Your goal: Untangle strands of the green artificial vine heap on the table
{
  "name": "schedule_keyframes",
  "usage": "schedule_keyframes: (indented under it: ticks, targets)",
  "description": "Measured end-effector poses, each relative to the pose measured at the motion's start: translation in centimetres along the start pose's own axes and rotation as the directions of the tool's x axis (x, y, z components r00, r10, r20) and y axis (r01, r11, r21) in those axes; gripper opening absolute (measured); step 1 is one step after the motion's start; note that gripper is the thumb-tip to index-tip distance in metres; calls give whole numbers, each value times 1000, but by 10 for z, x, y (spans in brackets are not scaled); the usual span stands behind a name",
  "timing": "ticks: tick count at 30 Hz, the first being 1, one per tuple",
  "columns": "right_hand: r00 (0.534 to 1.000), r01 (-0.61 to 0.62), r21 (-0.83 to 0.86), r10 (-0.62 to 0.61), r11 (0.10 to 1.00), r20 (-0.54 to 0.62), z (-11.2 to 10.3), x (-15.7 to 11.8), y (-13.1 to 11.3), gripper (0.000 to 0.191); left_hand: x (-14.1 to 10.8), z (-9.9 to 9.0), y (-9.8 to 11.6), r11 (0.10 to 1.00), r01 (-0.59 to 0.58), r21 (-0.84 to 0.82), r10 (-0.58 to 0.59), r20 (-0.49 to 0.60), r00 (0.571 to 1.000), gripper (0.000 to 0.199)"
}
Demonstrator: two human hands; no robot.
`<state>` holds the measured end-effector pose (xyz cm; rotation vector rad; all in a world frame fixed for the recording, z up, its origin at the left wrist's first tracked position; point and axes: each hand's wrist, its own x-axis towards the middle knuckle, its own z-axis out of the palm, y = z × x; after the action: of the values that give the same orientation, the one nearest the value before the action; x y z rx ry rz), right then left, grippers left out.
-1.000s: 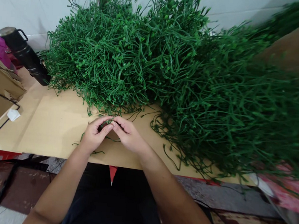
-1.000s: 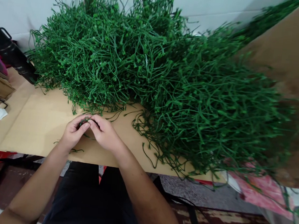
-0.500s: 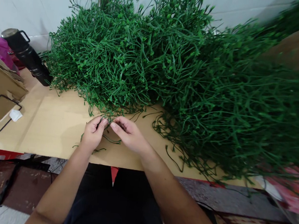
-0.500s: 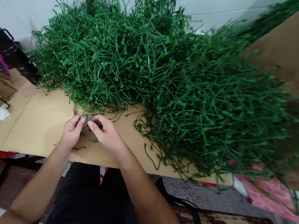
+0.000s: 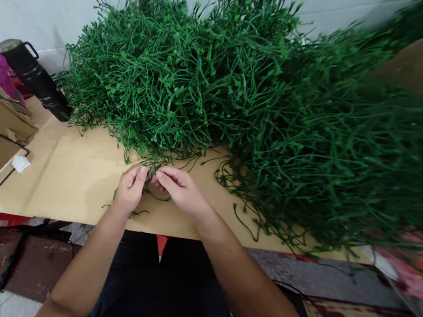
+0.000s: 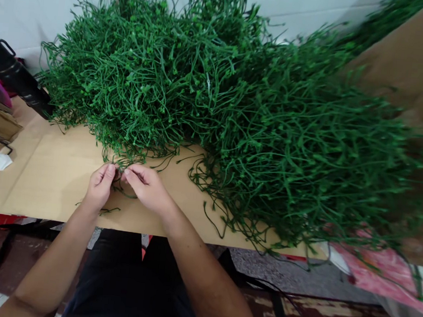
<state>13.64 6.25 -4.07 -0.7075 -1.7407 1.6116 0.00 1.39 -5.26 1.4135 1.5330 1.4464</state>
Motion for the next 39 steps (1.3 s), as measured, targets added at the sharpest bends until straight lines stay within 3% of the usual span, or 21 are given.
schedule_keyframes:
  ticks: [4,9,12,19,24,33,39]
  targets:
    - [999,-27,91,23,995,43,-1,0,-1,31,2,-1,-4,994,-68,82,70,-12,998,30]
    - [999,-23,12,22,1000,37,-3,-2,-1,30,2,1,-7,1000,1,-12,-2,-83,997,21]
    - [997,-40,1,40,999,59,-3,-1,-3,30,2,2,-5,997,25,-67,-29,-71,997,19]
    - [983,-183,139,183,973,9,-3,1,-3,32,1,2,0,999,-32,15,32,-9,999,18]
    - [990,-95,192,113,977,-83,-2,2,-3,27,1,0,3,999,-32,-26,32,-5,999,23]
    - [990,-109,381,133,918,-37,0,1,-9,29,0,1,5,995,21,-95,-31,-103,994,22]
    - [992,-124,355,129,927,10,1,1,-7,30,1,3,6,981,50,-188,-77,-140,987,22]
